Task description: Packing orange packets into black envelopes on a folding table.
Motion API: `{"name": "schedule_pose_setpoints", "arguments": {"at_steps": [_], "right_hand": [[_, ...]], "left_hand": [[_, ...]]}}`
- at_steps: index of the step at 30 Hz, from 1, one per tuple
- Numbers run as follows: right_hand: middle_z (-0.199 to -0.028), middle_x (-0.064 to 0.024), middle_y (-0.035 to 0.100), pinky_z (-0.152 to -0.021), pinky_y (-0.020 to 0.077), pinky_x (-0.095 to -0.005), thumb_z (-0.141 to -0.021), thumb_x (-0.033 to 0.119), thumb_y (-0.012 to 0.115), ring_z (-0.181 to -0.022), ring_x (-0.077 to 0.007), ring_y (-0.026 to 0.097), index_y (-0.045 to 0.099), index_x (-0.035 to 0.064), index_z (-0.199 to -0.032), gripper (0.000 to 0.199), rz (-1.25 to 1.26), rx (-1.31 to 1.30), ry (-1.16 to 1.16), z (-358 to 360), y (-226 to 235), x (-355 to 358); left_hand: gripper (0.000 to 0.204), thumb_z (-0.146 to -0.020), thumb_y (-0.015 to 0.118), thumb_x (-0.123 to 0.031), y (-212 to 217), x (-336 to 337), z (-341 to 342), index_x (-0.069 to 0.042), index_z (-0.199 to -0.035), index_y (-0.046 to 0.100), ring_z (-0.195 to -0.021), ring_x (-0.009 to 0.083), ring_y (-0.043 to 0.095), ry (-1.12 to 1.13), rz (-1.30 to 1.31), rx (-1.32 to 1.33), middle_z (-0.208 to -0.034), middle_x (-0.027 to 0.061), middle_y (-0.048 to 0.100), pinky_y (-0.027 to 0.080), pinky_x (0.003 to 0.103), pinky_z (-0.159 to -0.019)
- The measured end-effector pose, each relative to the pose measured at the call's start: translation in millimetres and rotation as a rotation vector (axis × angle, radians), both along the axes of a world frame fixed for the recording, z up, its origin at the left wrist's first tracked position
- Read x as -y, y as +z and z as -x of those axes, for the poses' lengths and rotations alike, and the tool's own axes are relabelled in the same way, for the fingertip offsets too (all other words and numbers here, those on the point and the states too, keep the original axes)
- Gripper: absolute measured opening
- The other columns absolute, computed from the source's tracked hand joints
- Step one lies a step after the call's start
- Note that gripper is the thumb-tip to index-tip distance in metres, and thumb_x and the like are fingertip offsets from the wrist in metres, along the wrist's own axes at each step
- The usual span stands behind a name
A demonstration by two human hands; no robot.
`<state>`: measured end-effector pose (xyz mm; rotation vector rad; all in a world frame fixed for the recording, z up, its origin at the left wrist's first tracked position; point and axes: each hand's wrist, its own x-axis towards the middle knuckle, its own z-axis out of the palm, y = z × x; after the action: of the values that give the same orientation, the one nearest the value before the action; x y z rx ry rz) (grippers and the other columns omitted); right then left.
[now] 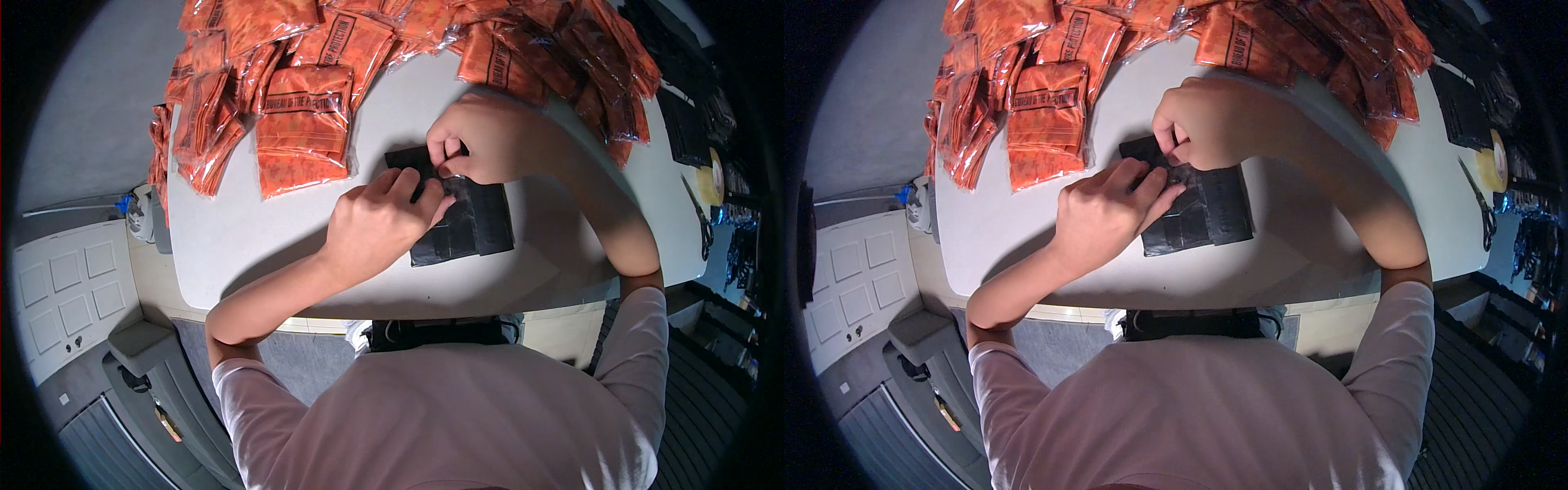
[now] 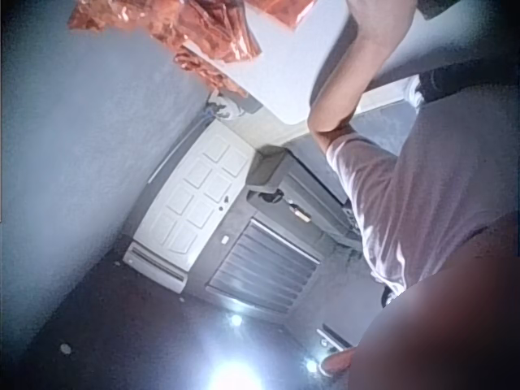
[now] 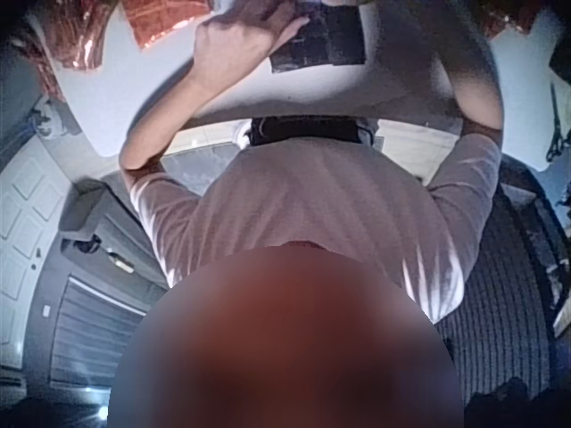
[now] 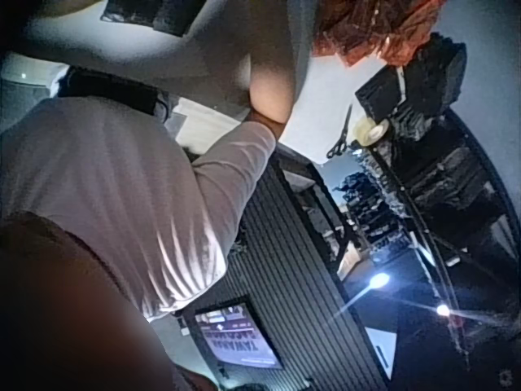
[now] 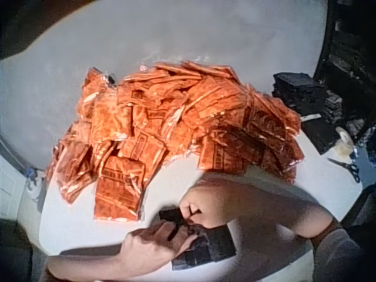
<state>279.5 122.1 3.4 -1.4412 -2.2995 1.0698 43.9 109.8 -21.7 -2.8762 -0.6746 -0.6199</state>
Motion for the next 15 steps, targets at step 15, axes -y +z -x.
{"name": "schedule_pose_setpoints", "arguments": {"at_steps": [15], "right_hand": [[-0.085, -0.0029, 0.07, -0.085, 0.0527, -0.0447, -0.074, 0.018, 0.084, -0.095, -0.0288, 0.067, 0.069, 0.0129, -0.097, 0.028, -0.37, 0.152, -0.114, 6, 0, 17]], "left_hand": [[0.034, -0.089, 0.079, -0.048, -1, 1, 5, -0.016, -0.083, 0.068, -0.057, 0.013, 0.065, -0.022, -0.01, -0.057, -0.083, -0.0004, 0.058, 0.051, 0.03, -0.042]]}}
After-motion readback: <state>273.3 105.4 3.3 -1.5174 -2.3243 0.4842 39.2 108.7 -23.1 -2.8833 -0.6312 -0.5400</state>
